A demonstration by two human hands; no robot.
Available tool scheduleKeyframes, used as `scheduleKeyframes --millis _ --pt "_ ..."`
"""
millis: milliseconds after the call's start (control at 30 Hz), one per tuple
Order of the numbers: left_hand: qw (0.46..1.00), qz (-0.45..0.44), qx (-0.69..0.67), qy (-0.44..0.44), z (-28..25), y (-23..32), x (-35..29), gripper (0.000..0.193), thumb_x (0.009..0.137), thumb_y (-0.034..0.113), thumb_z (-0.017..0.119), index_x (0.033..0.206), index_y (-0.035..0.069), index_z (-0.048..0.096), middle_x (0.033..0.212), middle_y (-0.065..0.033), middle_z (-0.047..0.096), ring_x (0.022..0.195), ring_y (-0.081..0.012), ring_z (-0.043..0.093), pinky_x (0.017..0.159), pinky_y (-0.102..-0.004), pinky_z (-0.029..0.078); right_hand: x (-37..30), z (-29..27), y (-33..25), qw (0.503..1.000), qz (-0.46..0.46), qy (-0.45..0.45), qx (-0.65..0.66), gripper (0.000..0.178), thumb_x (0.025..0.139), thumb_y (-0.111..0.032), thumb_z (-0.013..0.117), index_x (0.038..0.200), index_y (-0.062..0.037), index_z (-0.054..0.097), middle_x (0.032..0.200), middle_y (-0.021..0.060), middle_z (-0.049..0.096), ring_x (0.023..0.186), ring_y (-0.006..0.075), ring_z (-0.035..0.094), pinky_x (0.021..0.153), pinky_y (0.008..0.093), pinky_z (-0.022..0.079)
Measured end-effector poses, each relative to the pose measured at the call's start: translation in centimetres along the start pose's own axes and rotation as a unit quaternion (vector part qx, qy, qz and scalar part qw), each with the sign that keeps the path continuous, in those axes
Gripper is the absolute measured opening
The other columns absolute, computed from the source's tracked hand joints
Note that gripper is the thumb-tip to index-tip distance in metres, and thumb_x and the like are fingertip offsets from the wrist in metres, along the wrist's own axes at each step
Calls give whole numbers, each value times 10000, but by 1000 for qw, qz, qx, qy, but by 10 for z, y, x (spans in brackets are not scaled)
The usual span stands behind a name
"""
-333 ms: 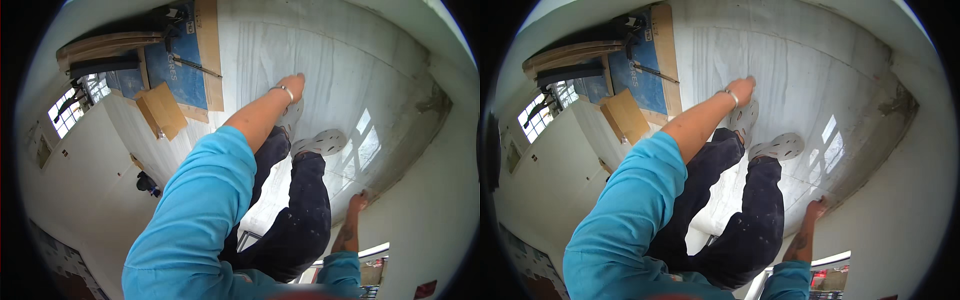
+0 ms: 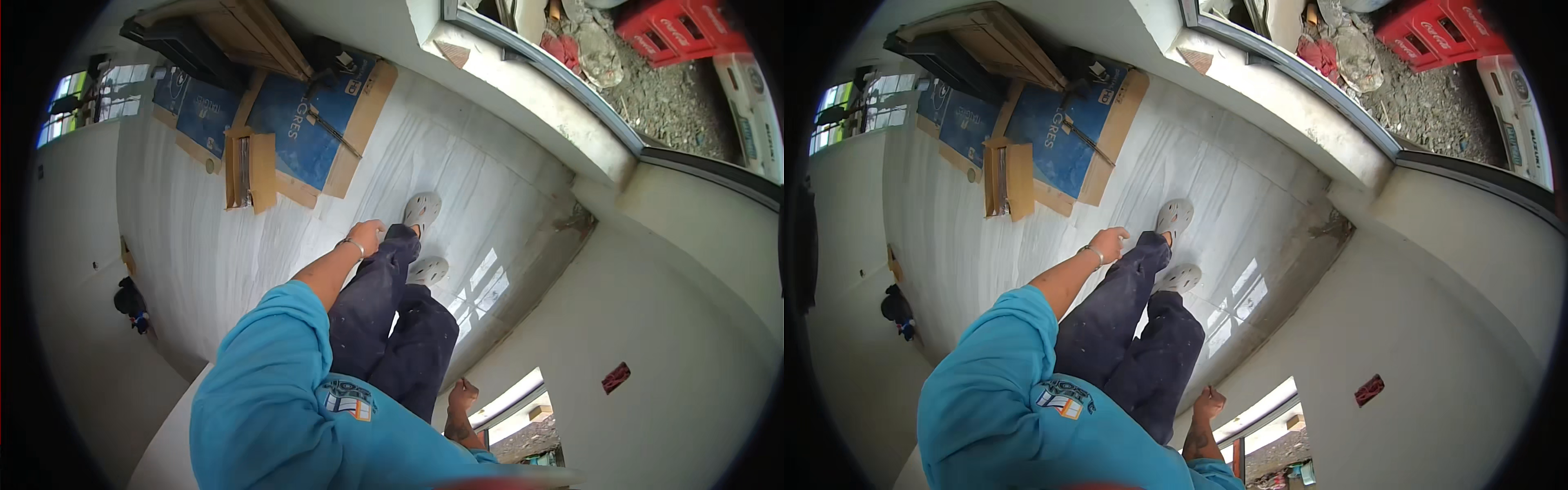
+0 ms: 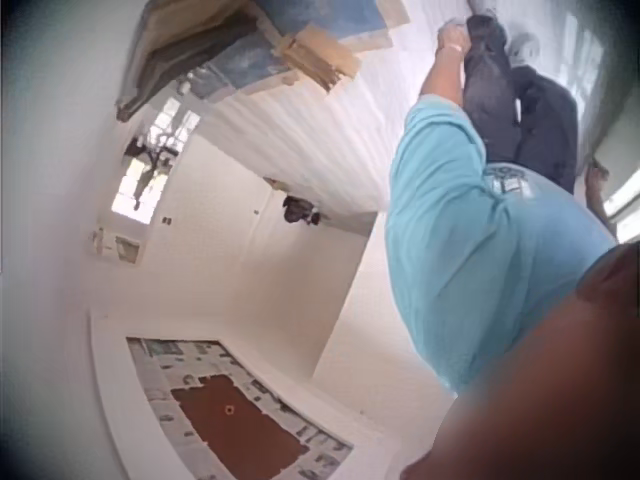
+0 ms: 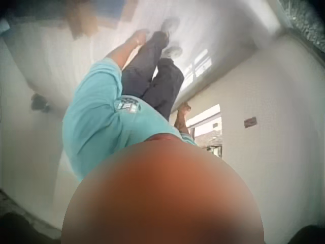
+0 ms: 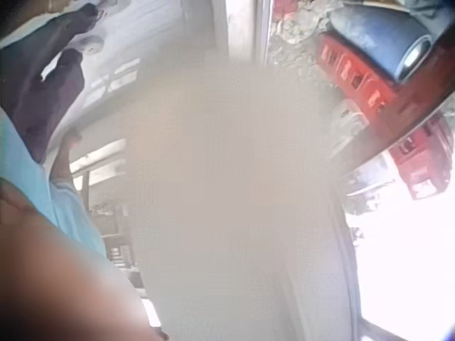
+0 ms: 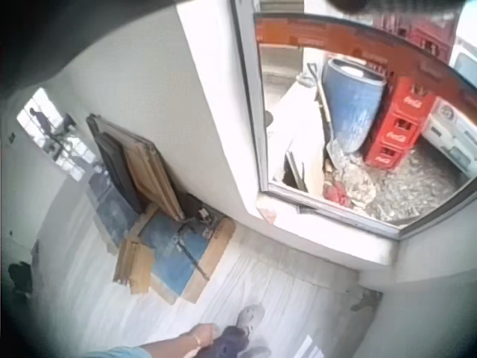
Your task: Installing a window frame and drilling into the wall for mounting.
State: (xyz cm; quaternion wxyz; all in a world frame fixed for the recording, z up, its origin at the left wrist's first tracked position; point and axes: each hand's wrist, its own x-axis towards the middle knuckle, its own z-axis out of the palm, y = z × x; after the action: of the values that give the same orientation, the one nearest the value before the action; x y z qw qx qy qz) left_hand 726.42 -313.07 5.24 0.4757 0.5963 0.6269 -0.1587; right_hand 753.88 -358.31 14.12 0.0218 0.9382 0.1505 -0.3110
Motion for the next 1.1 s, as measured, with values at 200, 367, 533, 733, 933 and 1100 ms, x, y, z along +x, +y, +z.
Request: scheduleKeyframes --millis 200,367,533,733,933,1100 --pt "946 -117 -292 79 -61 -110 -191 309 853 -38 542 1137 36 637 874 -143 706 684 -194 703 606 -308 562 36 -94 -96 970 -11 -127 206 453 841 -78 636 1255 64 521 732 99 634 552 153 601 488 290 500" --pt "931 -176 -302 102 -15 -215 -358 264 832 -49 572 1059 46 669 834 -133 712 655 -190 702 516 -292 533 9 -153 -203 915 -145 -145 348 456 897 -85 605 1326 -10 470 873 95 633 671 172 640 532 295 522" --pt "867 -273 -395 132 43 -309 -484 263 794 -92 591 1013 41 652 757 -156 686 556 -222 671 442 -346 500 -107 -133 -269 927 -239 -181 225 347 887 -84 620 1224 -20 570 876 105 652 639 174 658 529 296 523" --pt "817 -316 -416 244 97 -414 -545 263 702 28 663 960 74 678 867 -158 690 708 -284 675 620 -370 538 -201 -24 -254 925 -325 -182 -72 339 751 -234 731 1041 -102 618 696 78 699 664 191 689 665 327 539" --pt "696 -335 -538 337 133 -590 -556 265 752 8 609 1005 44 677 835 -160 685 672 -256 700 562 -363 574 -315 71 -282 943 -207 -243 -95 280 903 -124 551 1175 -106 617 721 94 659 565 198 657 472 336 506" --pt "622 -281 -626 377 81 -718 -577 246 769 4 651 1015 2 666 830 -125 687 622 -177 638 559 -300 533 -396 97 -363 936 -232 -241 -109 250 863 -120 580 1104 -107 647 735 60 653 560 167 635 501 318 507"
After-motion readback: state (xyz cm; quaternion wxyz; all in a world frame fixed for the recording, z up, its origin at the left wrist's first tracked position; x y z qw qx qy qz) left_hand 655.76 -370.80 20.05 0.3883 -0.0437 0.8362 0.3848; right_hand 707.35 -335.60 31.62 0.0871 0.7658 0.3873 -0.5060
